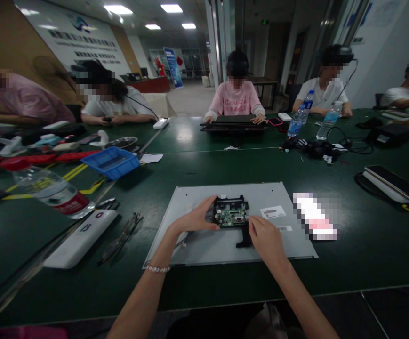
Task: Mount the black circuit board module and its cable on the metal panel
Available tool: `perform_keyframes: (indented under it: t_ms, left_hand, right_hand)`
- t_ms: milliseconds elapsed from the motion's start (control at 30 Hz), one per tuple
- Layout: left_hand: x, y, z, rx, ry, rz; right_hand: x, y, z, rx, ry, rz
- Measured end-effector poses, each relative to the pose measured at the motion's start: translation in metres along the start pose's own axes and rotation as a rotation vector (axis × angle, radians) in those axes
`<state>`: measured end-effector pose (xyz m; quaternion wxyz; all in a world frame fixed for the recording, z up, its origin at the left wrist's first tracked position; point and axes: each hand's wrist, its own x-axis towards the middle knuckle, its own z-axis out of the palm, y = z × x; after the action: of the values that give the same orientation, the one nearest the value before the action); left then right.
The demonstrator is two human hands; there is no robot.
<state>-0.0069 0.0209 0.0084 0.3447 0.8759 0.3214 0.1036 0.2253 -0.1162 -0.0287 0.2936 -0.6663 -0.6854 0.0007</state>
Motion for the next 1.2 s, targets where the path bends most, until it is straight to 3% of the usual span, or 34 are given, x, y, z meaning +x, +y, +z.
perform_keyframes:
  t_ms: [267, 400, 500, 600, 733, 867, 967, 1100, 1200]
  left_hand:
    - [0.0, 0.002, -0.001, 0.035, 0.003, 0.007]
    - [-0.01, 0.008, -0.021, 0.162, 0.201, -0.021]
    - [-0.025, -0.002, -0.039, 0.333, 0.378, -0.114]
    - [-0.039, -0.021, -0.045, 0.404, 0.396, -0.207]
    - [-0.046, -0.039, -0.036, 0.28, 0.363, -0.237]
    - [-0.041, -0.039, -0.03, 0.228, 0.445, -0.271]
    - [-0.042, -0.032, -0.037, 0.198, 0.532, -0.287]
    - [-0.052, -0.015, -0.048, -0.022, 0.676, -0.32]
    - [-0.057, 0.0, -0.042, -0.104, 0.673, -0.334]
  right_hand:
    - [0.001, 0.013, 0.0, 0.11, 0.054, 0.046]
    - [0.0, 0.014, -0.001, 0.112, 0.055, 0.039]
    - [0.0, 0.013, 0.0, 0.119, 0.064, 0.014]
    - [0.0, 0.011, 0.0, 0.125, 0.073, -0.006]
    - [-0.001, 0.01, 0.0, 0.126, 0.068, -0.016]
    - [-0.003, 0.01, 0.0, 0.126, 0.064, -0.027]
    - [-0.002, 0.012, -0.001, 0.123, 0.066, -0.032]
    - [0.001, 0.009, -0.007, 0.145, 0.122, -0.044]
    - [0.004, -0.005, -0.014, 0.202, 0.144, -0.09]
